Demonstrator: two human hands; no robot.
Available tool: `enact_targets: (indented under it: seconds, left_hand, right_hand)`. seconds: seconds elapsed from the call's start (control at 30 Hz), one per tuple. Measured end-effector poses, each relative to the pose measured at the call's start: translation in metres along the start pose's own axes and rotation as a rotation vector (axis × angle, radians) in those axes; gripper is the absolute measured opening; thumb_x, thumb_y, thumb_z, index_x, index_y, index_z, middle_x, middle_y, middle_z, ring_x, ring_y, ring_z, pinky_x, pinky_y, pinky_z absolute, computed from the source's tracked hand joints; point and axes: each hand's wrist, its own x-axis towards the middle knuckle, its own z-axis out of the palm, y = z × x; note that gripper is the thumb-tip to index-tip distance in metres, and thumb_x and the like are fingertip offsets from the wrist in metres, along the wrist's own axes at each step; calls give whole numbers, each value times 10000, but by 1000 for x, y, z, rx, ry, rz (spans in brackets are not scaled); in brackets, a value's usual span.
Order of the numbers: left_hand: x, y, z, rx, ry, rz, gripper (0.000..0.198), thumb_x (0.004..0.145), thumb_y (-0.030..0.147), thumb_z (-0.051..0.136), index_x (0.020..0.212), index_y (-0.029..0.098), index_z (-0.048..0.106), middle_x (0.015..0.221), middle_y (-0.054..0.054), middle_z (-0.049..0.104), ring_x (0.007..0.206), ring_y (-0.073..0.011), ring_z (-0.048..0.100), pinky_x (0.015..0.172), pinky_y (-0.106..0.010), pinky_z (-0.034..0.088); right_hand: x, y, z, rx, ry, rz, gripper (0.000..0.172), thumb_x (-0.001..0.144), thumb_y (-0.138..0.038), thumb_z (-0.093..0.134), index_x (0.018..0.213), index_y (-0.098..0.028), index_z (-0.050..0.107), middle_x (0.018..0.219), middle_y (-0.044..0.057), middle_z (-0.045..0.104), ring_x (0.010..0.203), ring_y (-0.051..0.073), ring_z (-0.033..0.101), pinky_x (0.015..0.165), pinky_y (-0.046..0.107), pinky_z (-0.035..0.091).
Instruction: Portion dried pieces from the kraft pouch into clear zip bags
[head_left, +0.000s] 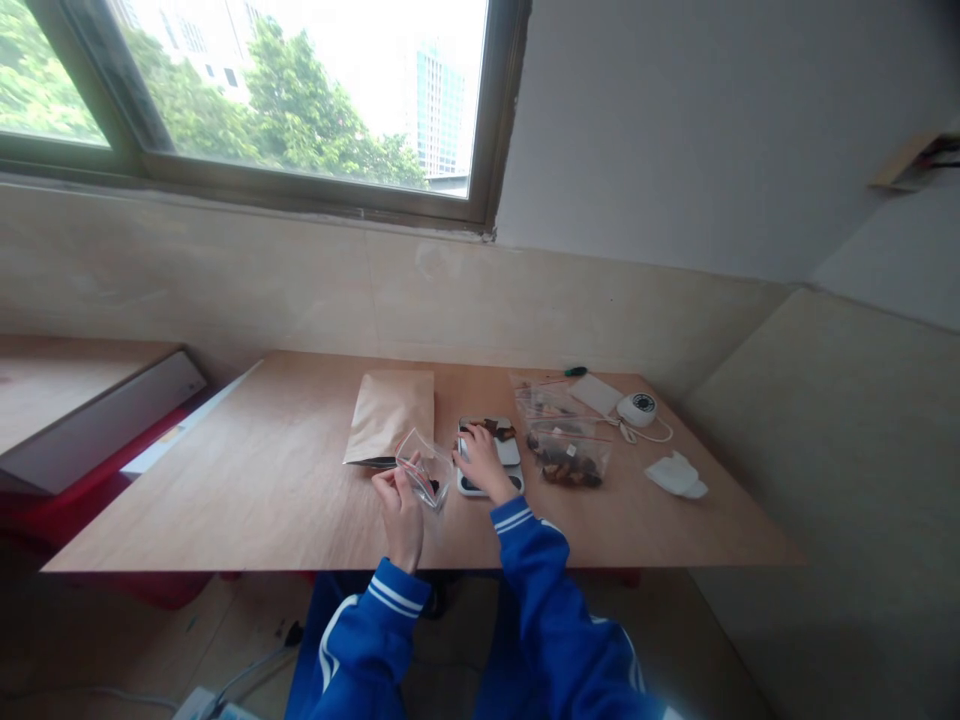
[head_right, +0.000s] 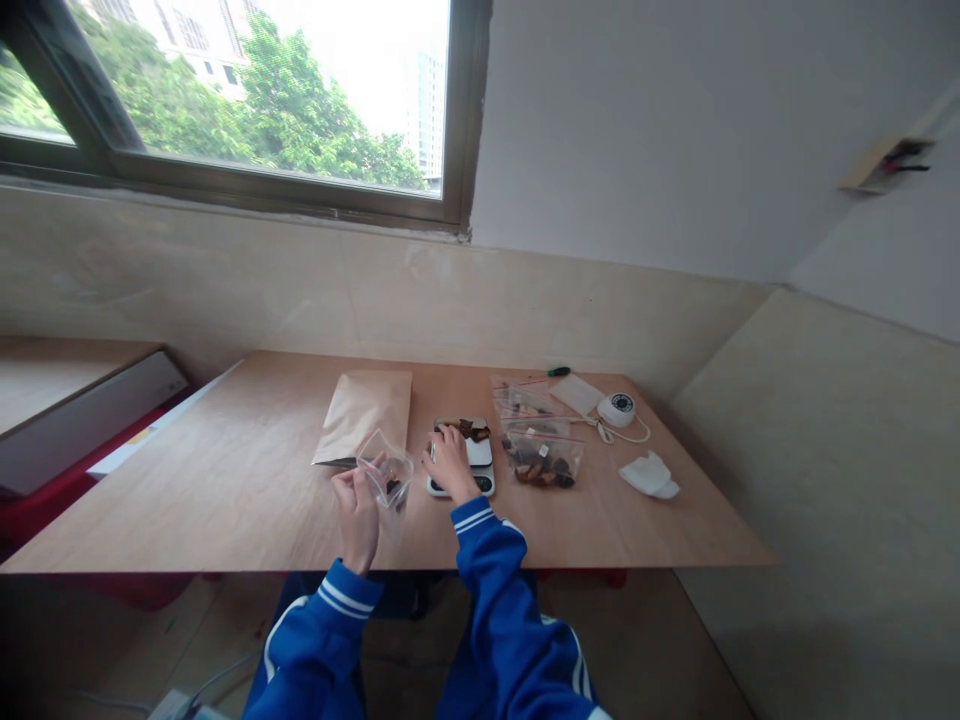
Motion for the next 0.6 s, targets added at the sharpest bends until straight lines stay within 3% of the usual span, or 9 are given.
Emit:
enact_targets:
  seconds: [0.1, 0.23, 0.43, 0.6]
  left_hand:
    - [-1, 0, -1, 1, -25, -6, 261, 897, 477, 381, 883, 218, 360, 1134, -181, 652, 847, -222, 686, 672, -359, 535]
    - [-2, 3, -3, 38, -30, -17, 262, 909, 480, 356, 867, 222, 359, 1131, -172, 657, 967, -240, 662, 717, -359, 529]
    - [0, 4, -5, 100, 5, 0, 257, 909, 466, 359, 859, 214, 380, 1107, -163, 668, 971, -240, 660, 762, -366, 513]
    - [1, -2, -4, 123, 6, 1, 266, 907, 475, 366, 872, 213, 394, 1066, -154, 684, 973, -245, 658, 778, -370, 503]
  right_hand:
    - [3, -2, 11, -244, -95, -11, 446, 823, -282, 570, 1233, -106, 559, 1439, 212, 374, 1344, 347, 283, 1090, 542, 191]
    - [8, -7, 15, -375, -147, -32, 397, 793, -246, 608, 1165, -107, 606, 1448, 224, 358, 1352, 356, 268, 1088, 556, 151]
    - [6, -8, 13, -365, -162, -45, 400, 776, -238, 622, 1151, -99, 605, 1429, 227, 381, 1344, 347, 282, 1083, 555, 158]
    - [4, -12, 6, -297, -121, -45, 183, 807, -246, 591, 942, -165, 684, 1434, 169, 392, 1347, 325, 265, 1078, 568, 126]
